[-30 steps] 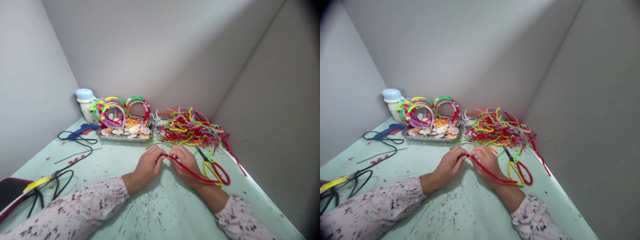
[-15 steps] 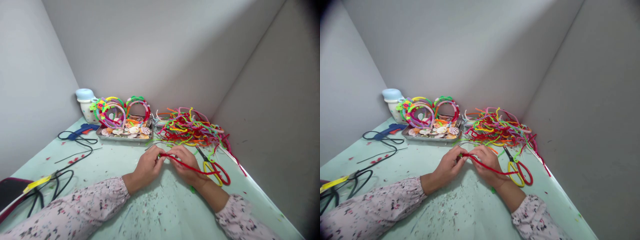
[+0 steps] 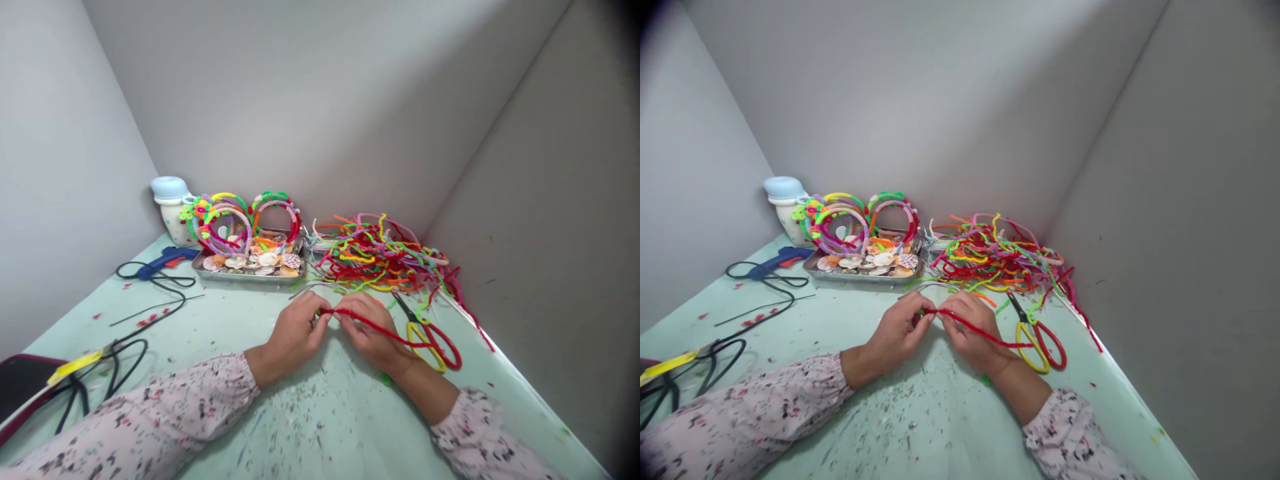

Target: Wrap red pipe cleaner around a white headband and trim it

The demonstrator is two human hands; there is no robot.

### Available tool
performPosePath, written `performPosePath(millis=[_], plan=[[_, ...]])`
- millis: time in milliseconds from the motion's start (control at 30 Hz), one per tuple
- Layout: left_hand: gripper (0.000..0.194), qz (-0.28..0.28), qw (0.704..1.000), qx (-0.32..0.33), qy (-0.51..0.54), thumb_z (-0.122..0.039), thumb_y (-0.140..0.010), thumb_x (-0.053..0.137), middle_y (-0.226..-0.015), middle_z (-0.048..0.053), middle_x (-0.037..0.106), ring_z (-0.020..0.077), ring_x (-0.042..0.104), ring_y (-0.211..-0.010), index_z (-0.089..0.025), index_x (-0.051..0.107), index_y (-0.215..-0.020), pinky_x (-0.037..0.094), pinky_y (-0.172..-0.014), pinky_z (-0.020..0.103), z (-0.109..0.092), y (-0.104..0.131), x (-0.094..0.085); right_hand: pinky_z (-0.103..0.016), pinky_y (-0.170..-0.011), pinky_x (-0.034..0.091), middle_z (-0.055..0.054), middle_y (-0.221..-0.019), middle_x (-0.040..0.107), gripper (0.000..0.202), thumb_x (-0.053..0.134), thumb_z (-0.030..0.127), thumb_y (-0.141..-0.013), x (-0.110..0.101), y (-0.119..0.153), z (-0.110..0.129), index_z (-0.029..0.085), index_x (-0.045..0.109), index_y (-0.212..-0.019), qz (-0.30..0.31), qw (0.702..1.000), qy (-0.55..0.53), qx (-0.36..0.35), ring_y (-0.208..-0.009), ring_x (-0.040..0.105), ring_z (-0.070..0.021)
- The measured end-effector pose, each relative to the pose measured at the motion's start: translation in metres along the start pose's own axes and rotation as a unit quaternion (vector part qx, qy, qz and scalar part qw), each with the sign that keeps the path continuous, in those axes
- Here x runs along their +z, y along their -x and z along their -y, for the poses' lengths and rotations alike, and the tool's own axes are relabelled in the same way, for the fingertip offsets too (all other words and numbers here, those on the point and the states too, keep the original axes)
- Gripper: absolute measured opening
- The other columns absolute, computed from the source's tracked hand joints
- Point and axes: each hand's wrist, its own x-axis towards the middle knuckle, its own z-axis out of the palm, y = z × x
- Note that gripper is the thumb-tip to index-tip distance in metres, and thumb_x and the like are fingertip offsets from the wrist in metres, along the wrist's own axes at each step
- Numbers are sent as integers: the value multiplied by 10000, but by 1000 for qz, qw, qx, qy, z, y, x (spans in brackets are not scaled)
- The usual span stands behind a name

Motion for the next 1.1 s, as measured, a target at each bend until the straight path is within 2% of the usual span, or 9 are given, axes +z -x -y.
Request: performPosePath(millis=[300,633,1100], plan=[[82,3,1000,-7,-8,-170,-831,486,-813,23,538,134,481,-711,-171,556,-875,380,-638,249,0,1,2,-333,-775,475,-46,-833,626,85,547,197,-849,2,0,2,206,631,-848,-9,998,-40,43,-814,586,-184],[75,-3,1000,-16,-14,-172,-829,486,-800,21,546,135,485,-716,-172,558,-848,369,-622,244,1,1,2,-357,-802,489,-52,-877,637,117,570,181,-822,1,1,0,211,629,-919,-10,998,-57,22,-863,600,-195],[57,0,1000,-5,-27,-151,-793,508,-778,17,552,141,495,-732,-173,554,-820,367,-637,250,-1,1,1,-322,-763,495,-48,-839,636,90,561,157,-816,4,2,-2,196,626,-866,-2,999,-35,34,-821,597,-180]])
